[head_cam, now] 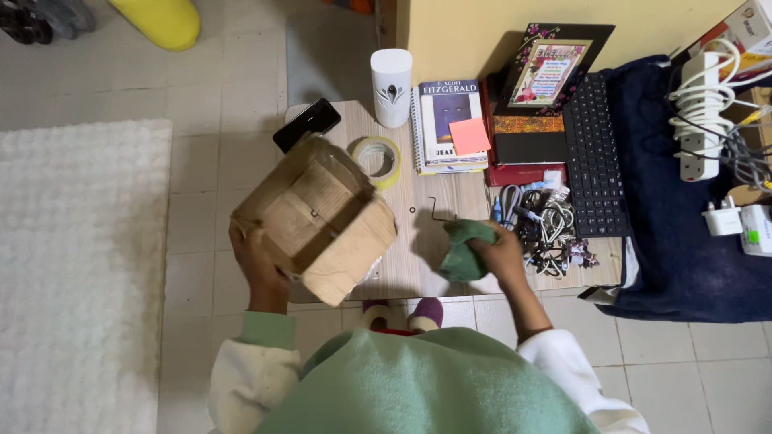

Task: The person uses a knife to cut through yellow tape and cardboard, then removes a green cloth from the box and places the empty box back on the table.

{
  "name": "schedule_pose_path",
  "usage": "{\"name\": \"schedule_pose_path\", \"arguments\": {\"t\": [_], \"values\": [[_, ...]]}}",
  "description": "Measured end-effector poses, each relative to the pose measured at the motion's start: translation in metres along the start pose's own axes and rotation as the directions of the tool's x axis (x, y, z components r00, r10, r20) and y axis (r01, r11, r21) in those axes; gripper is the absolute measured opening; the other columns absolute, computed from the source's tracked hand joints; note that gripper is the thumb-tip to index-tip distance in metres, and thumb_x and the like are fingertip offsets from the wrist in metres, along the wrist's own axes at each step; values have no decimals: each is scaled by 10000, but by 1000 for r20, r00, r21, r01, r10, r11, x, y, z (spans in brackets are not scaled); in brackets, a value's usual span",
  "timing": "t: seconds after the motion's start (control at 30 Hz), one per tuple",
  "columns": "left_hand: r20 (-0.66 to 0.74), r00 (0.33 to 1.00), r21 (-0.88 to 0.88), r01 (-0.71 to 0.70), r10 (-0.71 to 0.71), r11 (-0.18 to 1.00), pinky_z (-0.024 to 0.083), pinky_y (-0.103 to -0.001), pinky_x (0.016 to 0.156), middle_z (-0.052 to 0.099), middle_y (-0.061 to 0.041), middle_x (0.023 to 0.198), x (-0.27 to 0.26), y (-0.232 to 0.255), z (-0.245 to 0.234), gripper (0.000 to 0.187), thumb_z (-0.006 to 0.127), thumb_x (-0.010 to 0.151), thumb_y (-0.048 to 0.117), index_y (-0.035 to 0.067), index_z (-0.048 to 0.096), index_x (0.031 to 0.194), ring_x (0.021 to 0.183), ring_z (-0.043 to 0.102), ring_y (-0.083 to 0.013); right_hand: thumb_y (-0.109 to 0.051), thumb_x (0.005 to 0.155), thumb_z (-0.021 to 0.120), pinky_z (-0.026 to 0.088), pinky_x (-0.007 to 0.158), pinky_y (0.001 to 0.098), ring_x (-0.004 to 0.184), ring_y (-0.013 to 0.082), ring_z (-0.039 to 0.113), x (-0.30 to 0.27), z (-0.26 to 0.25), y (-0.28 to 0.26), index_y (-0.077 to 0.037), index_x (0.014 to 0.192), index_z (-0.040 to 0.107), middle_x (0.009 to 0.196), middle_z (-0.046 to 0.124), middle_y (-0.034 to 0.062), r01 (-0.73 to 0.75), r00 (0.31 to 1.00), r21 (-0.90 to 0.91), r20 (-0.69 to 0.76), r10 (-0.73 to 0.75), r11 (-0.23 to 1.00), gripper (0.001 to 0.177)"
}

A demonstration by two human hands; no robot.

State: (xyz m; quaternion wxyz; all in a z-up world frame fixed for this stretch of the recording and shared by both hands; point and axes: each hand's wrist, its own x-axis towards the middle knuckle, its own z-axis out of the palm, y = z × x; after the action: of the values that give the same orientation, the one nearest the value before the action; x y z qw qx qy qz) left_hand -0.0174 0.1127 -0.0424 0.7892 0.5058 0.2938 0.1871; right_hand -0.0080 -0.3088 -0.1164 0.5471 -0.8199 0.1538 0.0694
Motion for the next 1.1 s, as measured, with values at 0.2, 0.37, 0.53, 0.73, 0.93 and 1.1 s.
{"name": "schedule_pose_path", "arguments": {"t": [0.2,0.37,0.53,0.73,0.93,1.1], "values": [[-42,989,-163,133,-142,978,526,-459,1045,523,-89,1358,-7,9,-24,608,561,839,88,154,419,1427,1267,546,-294,-57,743,805,576,792,291,881,145,727,-16,44,-21,-113,1194,724,978,777,65,138,982,13,132,-139,990,462],[-107,994,-168,17,-36,986,543,-469,1047,537,-110,1375,-5,23,-56,608,575,847,83,134,418,1432,1264,578,-309,-65,743,806,596,801,292,901,163,763,-3,41,-33,-126,1185,737,1001,791,106,201,980,-132,20,-200,971,451],[-89,994,-125,54,-65,991,548,-456,1029,543,-88,1373,-22,37,-70,601,553,849,82,151,440,1435,1264,580,-287,-117,785,837,583,798,320,907,192,755,35,15,-29,-108,1197,731,1022,781,119,157,979,-166,-107,-176,974,425],[-118,989,-86,74,-84,994,553,-470,1001,545,-86,1373,-29,44,-83,581,536,873,96,150,442,1443,1252,579,-286,-199,773,866,569,823,350,916,250,752,87,9,5,-56,1199,720,1016,764,155,198,965,-288,-111,-238,937,473],[-132,991,-72,22,-32,997,556,-464,1017,541,-89,1379,-30,55,-113,597,538,863,72,151,435,1446,1259,581,-282,-256,708,898,504,969,459,1072,387,640,111,25,58,-41,1255,685,1146,699,198,286,938,-565,1,-346,774,625],[-163,986,-84,24,-37,996,553,-462,1008,544,-81,1389,-33,49,-130,582,546,879,80,165,437,1444,1261,578,-281,-284,698,888,428,1052,482,1234,441,482,95,30,32,-70,1389,581,1338,600,200,250,955,-653,42,-295,715,786]]}}
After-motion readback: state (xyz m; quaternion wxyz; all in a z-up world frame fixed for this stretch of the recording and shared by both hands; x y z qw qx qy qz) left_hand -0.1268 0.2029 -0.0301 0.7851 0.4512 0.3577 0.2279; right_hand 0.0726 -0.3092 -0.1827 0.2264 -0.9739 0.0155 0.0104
